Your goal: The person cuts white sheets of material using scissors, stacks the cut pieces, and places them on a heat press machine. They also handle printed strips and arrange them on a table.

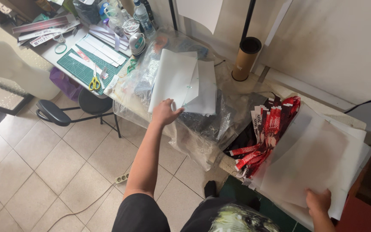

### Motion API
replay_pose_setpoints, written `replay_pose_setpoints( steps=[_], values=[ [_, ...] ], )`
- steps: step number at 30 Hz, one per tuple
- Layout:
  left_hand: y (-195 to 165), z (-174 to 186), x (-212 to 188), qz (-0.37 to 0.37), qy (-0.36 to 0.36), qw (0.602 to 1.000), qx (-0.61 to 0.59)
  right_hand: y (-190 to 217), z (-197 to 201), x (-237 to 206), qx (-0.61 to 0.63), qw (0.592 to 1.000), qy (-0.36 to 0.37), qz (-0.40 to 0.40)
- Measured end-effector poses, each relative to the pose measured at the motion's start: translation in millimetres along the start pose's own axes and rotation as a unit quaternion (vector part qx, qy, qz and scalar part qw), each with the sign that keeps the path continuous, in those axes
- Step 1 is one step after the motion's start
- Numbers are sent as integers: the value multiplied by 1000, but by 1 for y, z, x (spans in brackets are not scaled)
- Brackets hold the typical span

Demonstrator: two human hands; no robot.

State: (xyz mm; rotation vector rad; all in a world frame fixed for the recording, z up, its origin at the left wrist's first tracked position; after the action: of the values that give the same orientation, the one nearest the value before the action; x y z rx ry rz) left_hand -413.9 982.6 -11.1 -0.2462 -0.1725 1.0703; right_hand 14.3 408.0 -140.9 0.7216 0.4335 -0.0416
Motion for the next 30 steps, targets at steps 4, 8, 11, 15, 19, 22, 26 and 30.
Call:
replay_pose_setpoints(
  steps=[4, 8, 11, 15, 19, 22, 26, 30],
  values=[
    [-7, -30, 2, 12, 1, 988, 153, 9, -4, 3, -87, 996, -2, 1],
    [-10, -23, 7, -7, -65, 989, 132, 7, 4, 8, -171, 982, -84, -14],
    [-11, 35, 12, -2, -151, 980, 130, 6, 1, 8, -157, 983, -94, 24],
    [-74, 166, -11, -159, -238, 950, 124, 24, -3, 1, -28, 987, -60, 143],
    [-182, 282, -92, -346, -222, 910, 55, 94, 18, -23, 146, 924, -32, 351],
    [-266, 313, -138, -415, -58, 908, 27, 128, 34, -33, 163, 934, 13, 319],
    [-368, 323, -196, -651, 43, 757, -30, 182, 48, -78, 278, 851, 97, 435],
    [-423, 301, -191, -645, 143, 744, -102, 148, 46, -103, 468, 780, 272, 313]
  ],
)
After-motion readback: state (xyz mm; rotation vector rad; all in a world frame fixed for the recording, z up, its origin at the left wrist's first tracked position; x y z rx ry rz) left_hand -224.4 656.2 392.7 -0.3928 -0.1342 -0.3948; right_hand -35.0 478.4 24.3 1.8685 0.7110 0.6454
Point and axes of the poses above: each hand's wrist, its own x-axis towards the middle knuckle, its own z-axis out of the back of the hand, y = z × x, the point moved 9 cm from there along x, towards the middle knuckle, and after that the axes turned 6 degrees about x, right-handed, at the moved point
